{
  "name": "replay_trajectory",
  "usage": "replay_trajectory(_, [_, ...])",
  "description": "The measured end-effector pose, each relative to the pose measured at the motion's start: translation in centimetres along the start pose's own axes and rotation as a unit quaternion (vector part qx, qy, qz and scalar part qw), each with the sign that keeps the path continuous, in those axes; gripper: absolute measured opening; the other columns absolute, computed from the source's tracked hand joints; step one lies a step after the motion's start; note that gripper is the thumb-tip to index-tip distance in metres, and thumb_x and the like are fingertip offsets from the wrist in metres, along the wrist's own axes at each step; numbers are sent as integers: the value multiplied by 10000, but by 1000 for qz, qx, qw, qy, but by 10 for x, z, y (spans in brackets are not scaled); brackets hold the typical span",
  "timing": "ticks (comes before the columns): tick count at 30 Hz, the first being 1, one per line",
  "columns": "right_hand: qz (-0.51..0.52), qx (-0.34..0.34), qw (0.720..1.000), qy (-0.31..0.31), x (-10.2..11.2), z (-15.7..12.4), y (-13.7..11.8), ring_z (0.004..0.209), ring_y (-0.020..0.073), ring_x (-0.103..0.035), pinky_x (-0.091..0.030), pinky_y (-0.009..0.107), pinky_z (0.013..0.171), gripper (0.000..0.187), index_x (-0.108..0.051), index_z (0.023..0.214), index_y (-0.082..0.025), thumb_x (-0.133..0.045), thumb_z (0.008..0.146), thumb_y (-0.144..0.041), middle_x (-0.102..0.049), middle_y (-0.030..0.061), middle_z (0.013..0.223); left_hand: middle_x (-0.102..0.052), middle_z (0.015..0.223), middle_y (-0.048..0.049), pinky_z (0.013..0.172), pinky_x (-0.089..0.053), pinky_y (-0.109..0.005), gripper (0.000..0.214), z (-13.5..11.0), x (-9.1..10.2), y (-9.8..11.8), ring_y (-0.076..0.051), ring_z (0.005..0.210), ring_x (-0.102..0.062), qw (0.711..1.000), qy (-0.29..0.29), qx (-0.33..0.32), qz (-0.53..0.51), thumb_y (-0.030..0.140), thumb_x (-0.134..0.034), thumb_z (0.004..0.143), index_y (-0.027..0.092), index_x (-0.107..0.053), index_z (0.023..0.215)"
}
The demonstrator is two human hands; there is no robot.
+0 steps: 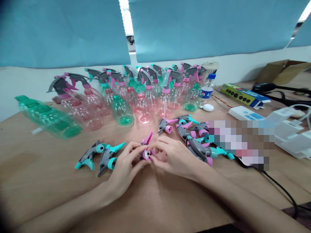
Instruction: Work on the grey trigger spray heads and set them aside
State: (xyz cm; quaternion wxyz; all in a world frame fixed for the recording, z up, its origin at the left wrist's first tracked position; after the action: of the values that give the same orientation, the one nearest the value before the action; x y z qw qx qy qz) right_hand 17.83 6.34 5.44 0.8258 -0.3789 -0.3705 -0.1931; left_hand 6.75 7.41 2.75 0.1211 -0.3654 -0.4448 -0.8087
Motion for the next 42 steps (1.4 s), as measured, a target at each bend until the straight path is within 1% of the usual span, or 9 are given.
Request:
replay_trajectory(11, [-13,31,999,9,-6,2,-9,729,151,-596,-478,247,603,123,-628,914,-187,-510,884,-210,-635,50,819,-547,990,-44,717,-506,-332,297,0,-2,0,-204,869,-551,1000,-3,-11,0,154,-591,854,252,-584,1135])
replay_trajectory(15, [-13,6,999,29,-6,2,-4,696,145,-584,-462,243,582,101,-610,895,-185,-512,878,-203,-631,43,792,-549,1001,-43,724,-507,-335,319,1,-1,0,-202,869,-552,1000,-5,-15,-1,158,-580,864,270,-576,1163])
replay_trajectory(18, [9,-29,999,23,-3,1,3,666,132,-570,-444,230,571,36,-590,851,-187,-565,840,-210,-620,21,761,-548,1006,-44,751,-503,-338,308,2,-1,2,-201,882,-553,1000,-4,-16,-2,152,-596,855,253,-580,1146])
replay_trajectory(21, [15,-41,999,14,0,0,5,662,126,-563,-431,222,573,10,-598,820,-187,-593,814,-193,-617,13,753,-552,996,-36,785,-492,-337,317,2,0,4,-201,904,-551,1000,-2,-19,2,135,-622,835,244,-585,1130])
replay_trajectory(24, [16,-32,999,0,1,0,2,644,121,-562,-426,216,565,49,-617,805,-185,-575,812,-161,-628,13,743,-555,1007,-35,800,-487,-339,310,1,2,4,-202,925,-550,1000,1,-13,4,131,-615,840,249,-588,1126])
replay_trajectory(28, [-1,-34,999,-3,0,1,0,658,138,-583,-440,233,572,88,-643,831,-185,-557,838,-195,-661,29,758,-552,1029,-42,773,-497,-331,307,1,3,3,-200,917,-553,1000,2,-6,3,141,-598,853,251,-577,1139])
replay_trajectory(34, [-17,-19,1000,18,-3,1,-4,659,147,-587,-435,243,573,146,-659,821,-165,-528,873,-203,-668,45,755,-553,1017,-41,771,-500,-342,302,1,1,2,-202,906,-552,1000,3,-13,1,151,-589,863,253,-570,1147])
replay_trajectory(39, [12,-4,999,46,-6,1,-8,615,128,-568,-430,232,571,135,-672,874,-141,-545,873,-188,-673,39,750,-548,1004,-35,799,-494,-332,250,1,0,7,-193,917,-543,999,-13,-39,-5,143,-583,869,232,-576,1102])
replay_trajectory(42, [22,-19,999,41,-6,0,-5,606,117,-561,-423,226,580,127,-677,885,-152,-554,869,-181,-684,28,766,-545,1007,-33,798,-496,-324,250,1,0,8,-187,909,-543,999,-14,-42,-6,140,-595,862,226,-576,1095])
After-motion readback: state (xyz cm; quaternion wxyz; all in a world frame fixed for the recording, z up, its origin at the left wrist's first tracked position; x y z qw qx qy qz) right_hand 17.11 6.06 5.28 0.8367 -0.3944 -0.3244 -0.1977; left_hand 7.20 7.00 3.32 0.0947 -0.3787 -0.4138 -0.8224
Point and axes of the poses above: each hand's wrist, its own z-axis towards the middle knuckle, its own x-axis out of the back of the hand, y = z × x, the point moved 9 cm from there along z, towards the middle knuckle
